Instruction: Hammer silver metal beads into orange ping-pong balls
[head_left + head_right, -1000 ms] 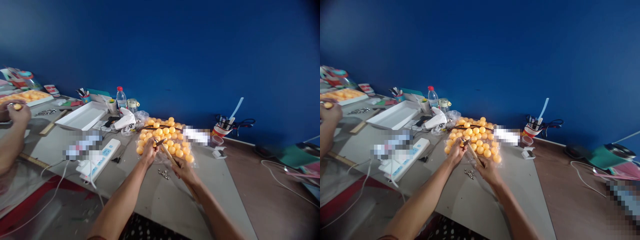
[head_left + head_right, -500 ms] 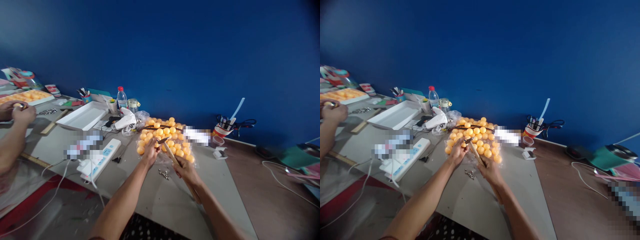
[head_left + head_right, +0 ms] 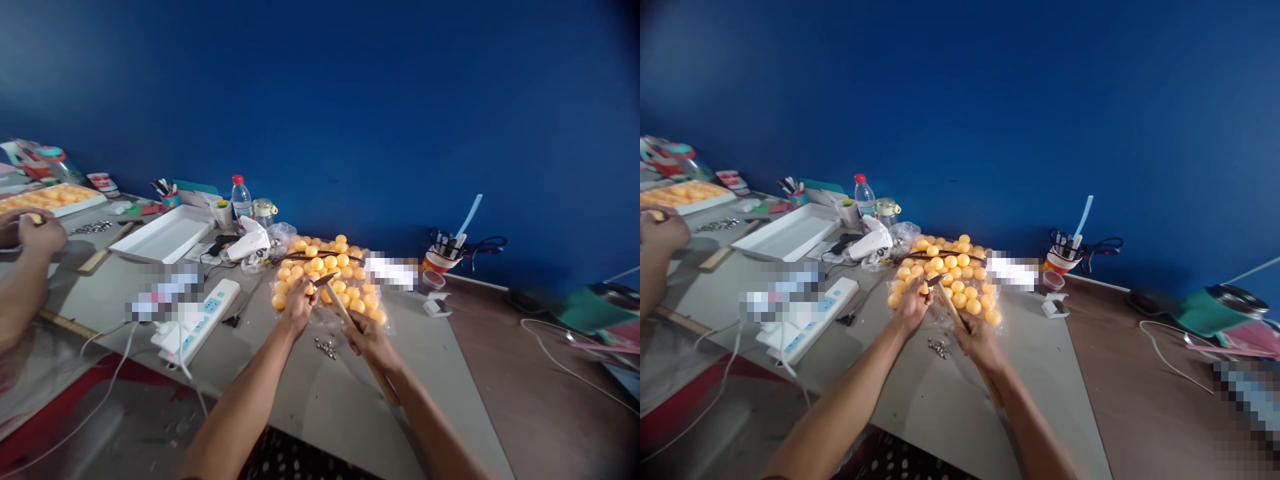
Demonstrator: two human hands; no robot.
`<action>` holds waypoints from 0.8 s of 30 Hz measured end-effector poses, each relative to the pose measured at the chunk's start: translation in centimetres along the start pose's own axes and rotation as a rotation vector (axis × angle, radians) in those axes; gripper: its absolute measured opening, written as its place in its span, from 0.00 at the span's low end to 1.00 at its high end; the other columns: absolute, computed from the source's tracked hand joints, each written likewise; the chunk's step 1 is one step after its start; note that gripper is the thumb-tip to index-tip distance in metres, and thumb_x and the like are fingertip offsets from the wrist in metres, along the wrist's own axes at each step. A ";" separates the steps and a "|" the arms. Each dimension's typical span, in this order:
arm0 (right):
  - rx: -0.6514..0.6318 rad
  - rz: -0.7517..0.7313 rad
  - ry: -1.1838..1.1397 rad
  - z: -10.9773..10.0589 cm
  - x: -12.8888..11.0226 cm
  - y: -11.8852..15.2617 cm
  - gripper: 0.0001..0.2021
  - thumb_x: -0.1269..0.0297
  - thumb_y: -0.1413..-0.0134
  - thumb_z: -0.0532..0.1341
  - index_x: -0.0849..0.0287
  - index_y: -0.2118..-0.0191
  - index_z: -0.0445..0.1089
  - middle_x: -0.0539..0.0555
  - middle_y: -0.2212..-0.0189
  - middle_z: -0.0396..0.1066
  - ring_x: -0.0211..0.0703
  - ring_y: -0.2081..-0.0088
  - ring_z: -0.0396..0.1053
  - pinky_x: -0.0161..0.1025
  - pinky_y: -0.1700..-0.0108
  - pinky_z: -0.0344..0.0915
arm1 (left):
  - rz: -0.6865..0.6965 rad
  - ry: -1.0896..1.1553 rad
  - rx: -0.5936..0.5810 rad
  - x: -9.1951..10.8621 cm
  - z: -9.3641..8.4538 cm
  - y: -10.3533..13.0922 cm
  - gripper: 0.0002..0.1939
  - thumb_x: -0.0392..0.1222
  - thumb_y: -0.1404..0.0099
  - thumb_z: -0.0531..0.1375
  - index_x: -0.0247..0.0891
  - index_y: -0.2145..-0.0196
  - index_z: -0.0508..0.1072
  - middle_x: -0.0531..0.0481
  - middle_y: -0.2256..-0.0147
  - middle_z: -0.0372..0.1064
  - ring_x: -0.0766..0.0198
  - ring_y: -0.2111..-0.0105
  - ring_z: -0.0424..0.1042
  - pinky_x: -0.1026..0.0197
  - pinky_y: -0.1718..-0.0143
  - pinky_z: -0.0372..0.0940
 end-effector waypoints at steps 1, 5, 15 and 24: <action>0.010 -0.006 -0.019 -0.1 0.0 0.0 0.14 0.56 0.49 0.59 0.61 0.62 0.70 0.43 0.83 0.58 0.32 0.83 0.55 0.31 0.80 0.56 | -0.003 -0.002 -0.002 0.0 0.1 0.1 0.17 0.48 0.43 0.68 0.38 0.68 0.65 0.52 0.72 0.67 0.71 0.79 0.60 0.66 0.80 0.50; -0.014 0.019 -0.019 -0.2 0.7 -0.2 0.17 0.56 0.49 0.59 0.61 0.56 0.70 0.42 0.83 0.58 0.32 0.84 0.56 0.31 0.80 0.56 | -0.023 0.000 -0.006 0.1 0.2 0.2 0.17 0.49 0.44 0.69 0.37 0.66 0.67 0.53 0.73 0.65 0.72 0.79 0.62 0.67 0.80 0.51; 0.024 0.059 0.086 -0.2 0.8 -0.5 0.11 0.59 0.49 0.58 0.59 0.63 0.70 0.42 0.84 0.59 0.33 0.84 0.57 0.31 0.81 0.57 | -0.025 0.032 -0.040 -0.1 0.0 0.3 0.20 0.53 0.45 0.69 0.37 0.63 0.70 0.53 0.72 0.65 0.71 0.78 0.64 0.67 0.78 0.55; 0.027 -0.023 0.003 0.0 0.1 0.1 0.18 0.57 0.48 0.60 0.62 0.54 0.71 0.43 0.83 0.59 0.32 0.83 0.57 0.31 0.80 0.57 | -0.044 0.037 0.011 -0.7 -0.4 -0.6 0.14 0.52 0.37 0.61 0.38 0.64 0.70 0.49 0.72 0.66 0.69 0.78 0.60 0.65 0.78 0.53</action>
Point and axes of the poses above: each hand's wrist, its own y-axis away from the middle knuckle, its own z-axis out of the palm, x = y × z, the point moved 3 cm from there along -y, towards the middle knuckle
